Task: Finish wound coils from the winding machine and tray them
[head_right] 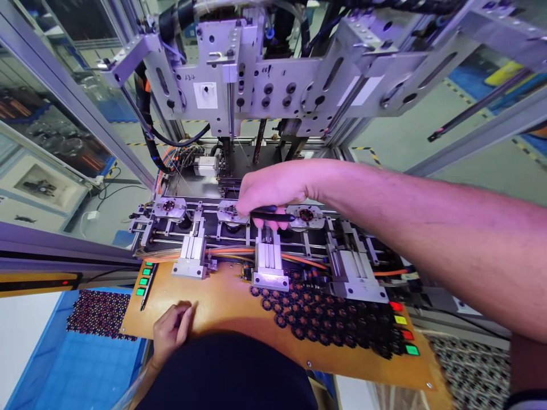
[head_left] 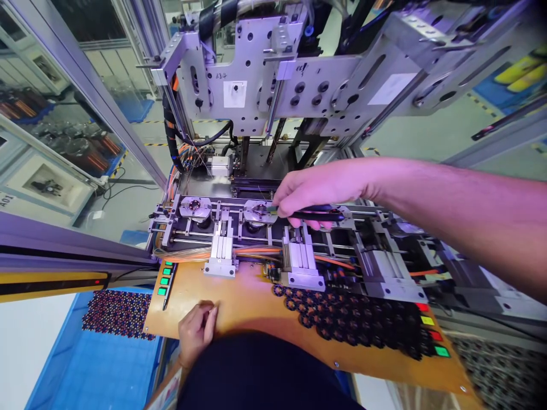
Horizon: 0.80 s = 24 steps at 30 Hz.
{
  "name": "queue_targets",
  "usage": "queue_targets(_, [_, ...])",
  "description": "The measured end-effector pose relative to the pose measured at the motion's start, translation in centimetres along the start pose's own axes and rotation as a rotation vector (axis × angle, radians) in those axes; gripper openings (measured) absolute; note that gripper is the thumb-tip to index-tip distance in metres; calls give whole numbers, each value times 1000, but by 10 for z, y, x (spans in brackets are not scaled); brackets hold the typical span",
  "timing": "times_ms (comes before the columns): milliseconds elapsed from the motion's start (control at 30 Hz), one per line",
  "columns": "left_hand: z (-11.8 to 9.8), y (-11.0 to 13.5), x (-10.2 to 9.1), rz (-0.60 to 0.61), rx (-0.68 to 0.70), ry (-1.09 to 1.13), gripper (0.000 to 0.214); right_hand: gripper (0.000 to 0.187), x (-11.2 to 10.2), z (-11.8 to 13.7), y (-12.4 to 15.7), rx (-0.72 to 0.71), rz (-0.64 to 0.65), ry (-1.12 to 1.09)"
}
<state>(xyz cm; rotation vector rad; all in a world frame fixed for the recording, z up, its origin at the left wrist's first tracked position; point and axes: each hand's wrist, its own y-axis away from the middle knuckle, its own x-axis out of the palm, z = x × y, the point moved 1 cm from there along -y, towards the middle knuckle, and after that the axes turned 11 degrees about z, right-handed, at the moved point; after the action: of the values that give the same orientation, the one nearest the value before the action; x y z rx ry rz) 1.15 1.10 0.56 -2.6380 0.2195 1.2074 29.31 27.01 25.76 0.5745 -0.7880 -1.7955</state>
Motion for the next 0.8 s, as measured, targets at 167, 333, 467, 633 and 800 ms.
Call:
queue_targets(167, [-1,0,0,-12,-9,-11,7,10,-6,1,33,-105,-52,79])
queue_targets(333, [0,-3,-4,-22,0,-19,8,23,-20,-19,71,134,-124,188])
queue_targets(467, [3,-4,-7,-27,-31,-23,23,19,-31,-45,88,256,-136,149])
queue_targets(633, [3,-4,-3,-64,-141,-37,21,23,-38,-67,96,366,-172,125])
queue_targets(800, [-2,-6,1,-84,-218,-18,31,29,-36,-76,97,391,-201,38])
